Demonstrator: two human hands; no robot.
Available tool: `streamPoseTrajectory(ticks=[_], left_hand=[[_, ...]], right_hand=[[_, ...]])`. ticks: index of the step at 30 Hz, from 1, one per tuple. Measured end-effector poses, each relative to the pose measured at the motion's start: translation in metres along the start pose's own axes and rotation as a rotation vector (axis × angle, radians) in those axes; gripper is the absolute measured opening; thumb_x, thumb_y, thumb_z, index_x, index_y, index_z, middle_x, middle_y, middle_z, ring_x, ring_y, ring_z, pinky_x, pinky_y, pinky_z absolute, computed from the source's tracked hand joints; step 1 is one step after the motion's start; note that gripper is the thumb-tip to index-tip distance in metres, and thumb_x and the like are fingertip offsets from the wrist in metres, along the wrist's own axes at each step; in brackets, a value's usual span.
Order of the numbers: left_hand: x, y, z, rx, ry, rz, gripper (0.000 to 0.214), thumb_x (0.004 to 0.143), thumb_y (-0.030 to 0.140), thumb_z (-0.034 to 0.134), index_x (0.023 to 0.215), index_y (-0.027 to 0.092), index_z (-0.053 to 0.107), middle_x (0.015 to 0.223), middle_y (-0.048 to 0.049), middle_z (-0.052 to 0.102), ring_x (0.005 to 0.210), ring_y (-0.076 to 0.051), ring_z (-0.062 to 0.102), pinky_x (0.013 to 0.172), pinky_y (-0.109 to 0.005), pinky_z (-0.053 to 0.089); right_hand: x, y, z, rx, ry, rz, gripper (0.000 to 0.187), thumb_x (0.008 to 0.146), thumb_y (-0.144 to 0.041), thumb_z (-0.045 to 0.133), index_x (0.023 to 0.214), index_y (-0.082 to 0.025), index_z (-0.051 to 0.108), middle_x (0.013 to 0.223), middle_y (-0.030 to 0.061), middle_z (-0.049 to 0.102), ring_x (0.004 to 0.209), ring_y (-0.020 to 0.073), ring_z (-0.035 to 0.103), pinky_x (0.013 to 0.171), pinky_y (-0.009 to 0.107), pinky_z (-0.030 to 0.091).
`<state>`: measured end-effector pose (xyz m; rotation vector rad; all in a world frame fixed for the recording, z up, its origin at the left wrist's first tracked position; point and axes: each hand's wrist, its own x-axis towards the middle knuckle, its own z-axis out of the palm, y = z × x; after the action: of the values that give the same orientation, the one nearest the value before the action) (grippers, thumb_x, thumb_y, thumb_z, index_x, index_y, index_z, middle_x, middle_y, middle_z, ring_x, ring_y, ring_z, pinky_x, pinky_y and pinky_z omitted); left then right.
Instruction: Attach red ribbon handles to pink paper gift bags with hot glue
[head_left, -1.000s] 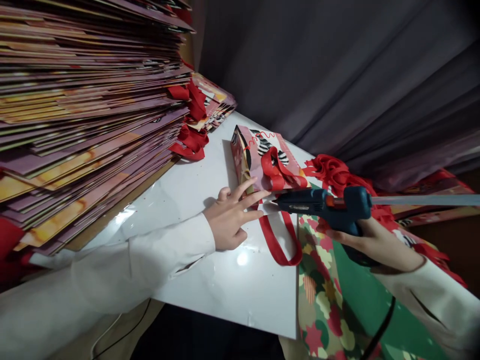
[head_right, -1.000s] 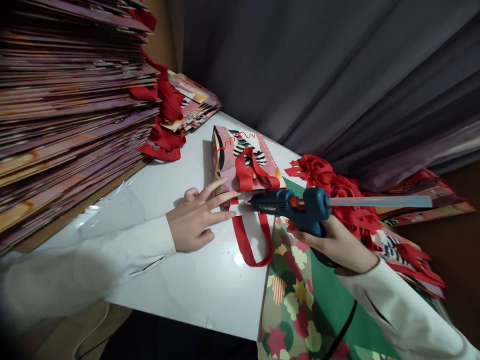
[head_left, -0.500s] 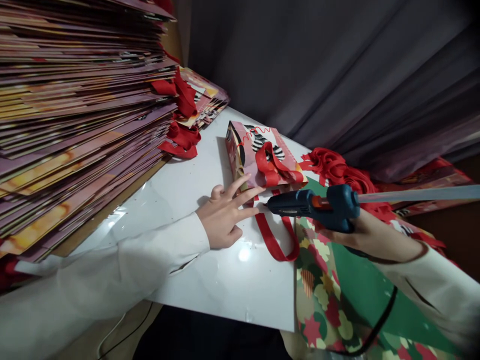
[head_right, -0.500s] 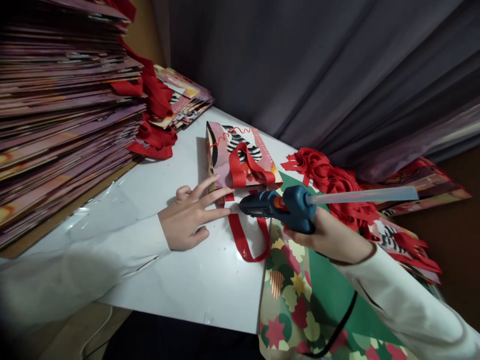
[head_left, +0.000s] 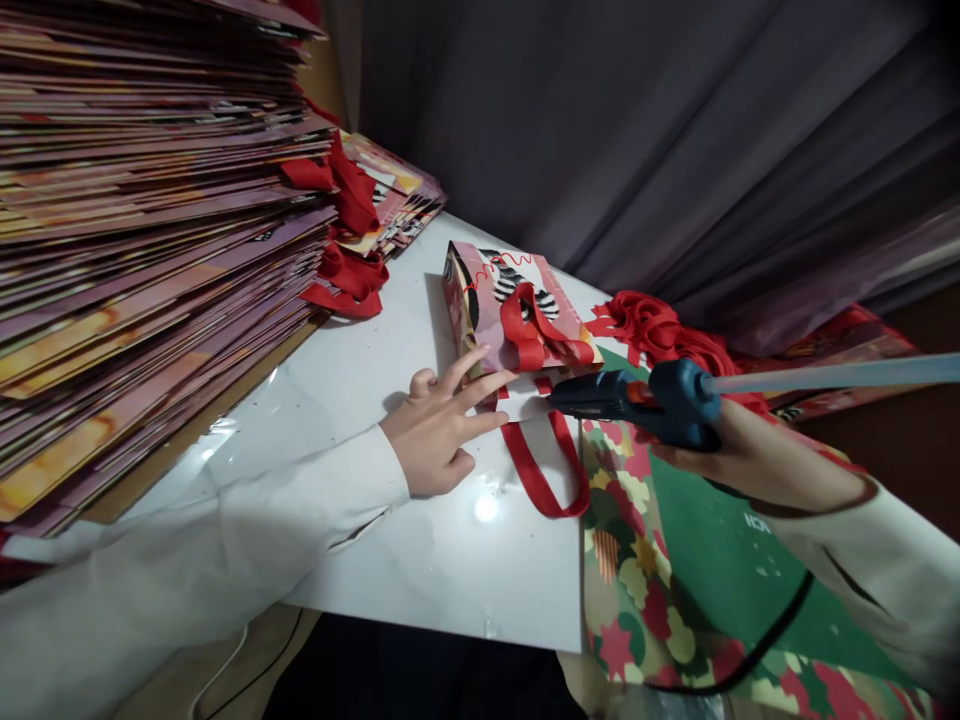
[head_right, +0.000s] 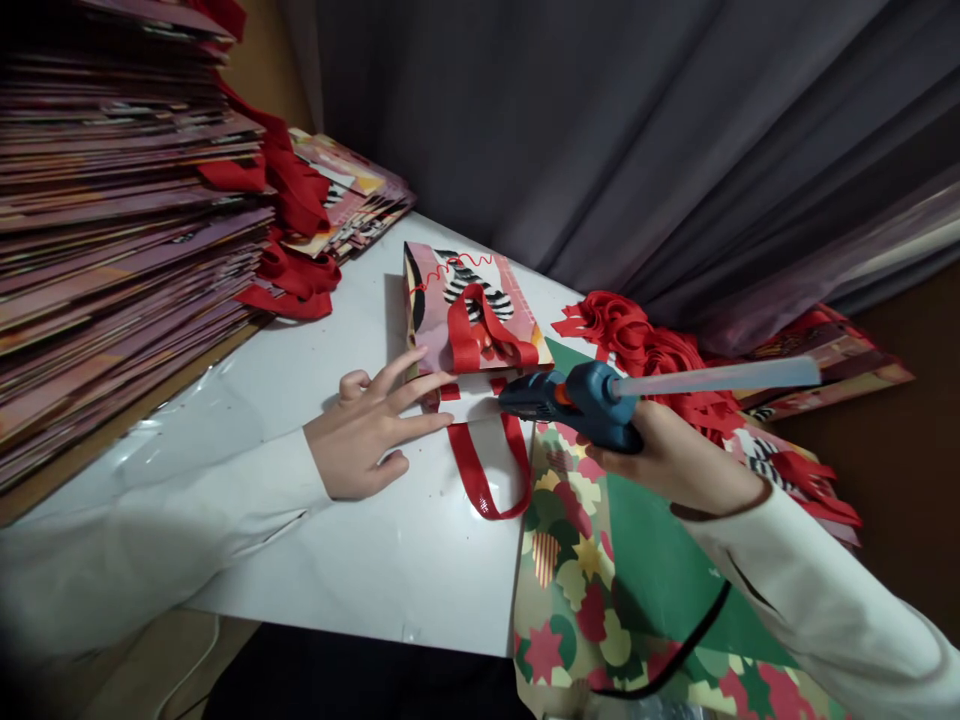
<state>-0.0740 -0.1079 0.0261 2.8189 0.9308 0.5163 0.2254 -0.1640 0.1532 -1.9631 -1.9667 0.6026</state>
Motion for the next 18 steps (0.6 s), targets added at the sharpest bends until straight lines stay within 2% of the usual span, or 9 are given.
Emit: streamPoseTrajectory(ticks=[3, 6, 9, 12, 14, 15, 18], left_hand=[[0.000, 0.000, 0.001, -0.008, 0.004, 0.000, 0.060, 0.068, 0.018, 0.051, 0.125, 0.030, 0.062, 0.157, -0.0019, 0.031, 0.143, -0.041, 0.017, 0.083, -0.047, 0.034], [0.000, 0.000, 0.001, -0.015, 0.010, -0.003, 0.060, 0.067, 0.018, 0.051, 0.125, 0.031, 0.062, 0.156, -0.0015, 0.031, 0.143, -0.041, 0.017, 0.085, -0.047, 0.033], [0.000, 0.000, 0.001, -0.014, 0.014, 0.002, 0.062, 0.067, 0.018, 0.052, 0.127, 0.032, 0.061, 0.155, -0.0014, 0.032, 0.143, -0.041, 0.016, 0.086, -0.047, 0.033], [0.000, -0.001, 0.001, -0.007, 0.012, 0.004, 0.063, 0.067, 0.018, 0.051, 0.128, 0.032, 0.060, 0.155, -0.0017, 0.032, 0.143, -0.040, 0.017, 0.086, -0.047, 0.034], [0.000, -0.001, 0.001, -0.004, 0.004, 0.001, 0.063, 0.068, 0.018, 0.051, 0.128, 0.032, 0.060, 0.156, -0.0020, 0.032, 0.143, -0.040, 0.017, 0.085, -0.047, 0.034], [0.000, -0.001, 0.001, -0.004, 0.002, 0.000, 0.063, 0.068, 0.017, 0.051, 0.128, 0.032, 0.060, 0.156, -0.0022, 0.032, 0.143, -0.040, 0.018, 0.085, -0.048, 0.034], [0.000, -0.001, 0.001, -0.015, 0.008, -0.001, 0.063, 0.068, 0.017, 0.052, 0.128, 0.032, 0.060, 0.156, -0.0021, 0.032, 0.142, -0.041, 0.018, 0.085, -0.048, 0.034]], right_hand=[[-0.009, 0.000, 0.000, 0.001, -0.083, -0.043, 0.051, 0.071, -0.044, 0.070, 0.114, -0.018, 0.066, 0.110, 0.0094, 0.072, 0.099, 0.0307, 0.067, 0.088, 0.039, 0.056], [-0.019, 0.001, 0.001, 0.073, -0.044, 0.003, 0.048, 0.068, -0.046, 0.073, 0.109, -0.021, 0.068, 0.110, 0.0081, 0.072, 0.097, 0.0287, 0.068, 0.088, 0.035, 0.056], [-0.027, 0.004, 0.001, 0.215, 0.014, 0.200, 0.045, 0.056, -0.048, 0.082, 0.091, -0.023, 0.069, 0.087, 0.0037, 0.074, 0.073, 0.0227, 0.068, 0.065, 0.027, 0.059], [-0.033, 0.005, 0.001, 0.319, -0.004, 0.495, 0.043, 0.043, -0.044, 0.089, 0.064, -0.022, 0.059, 0.053, -0.0038, 0.058, 0.046, 0.0136, 0.054, 0.039, 0.020, 0.047], [-0.037, 0.003, 0.004, 0.394, 0.004, 0.647, 0.048, 0.040, -0.040, 0.091, 0.057, -0.022, 0.050, 0.045, -0.0071, 0.049, 0.039, 0.0110, 0.049, 0.034, 0.019, 0.040], [-0.039, 0.000, 0.006, 0.450, 0.018, 0.703, 0.049, 0.041, -0.040, 0.091, 0.057, -0.022, 0.048, 0.045, -0.0075, 0.049, 0.039, 0.0119, 0.051, 0.034, 0.020, 0.041], [-0.044, -0.006, 0.012, 0.646, 0.050, 0.788, 0.040, 0.053, -0.043, 0.087, 0.073, -0.025, 0.057, 0.056, -0.0039, 0.064, 0.048, 0.0181, 0.063, 0.041, 0.024, 0.051]])
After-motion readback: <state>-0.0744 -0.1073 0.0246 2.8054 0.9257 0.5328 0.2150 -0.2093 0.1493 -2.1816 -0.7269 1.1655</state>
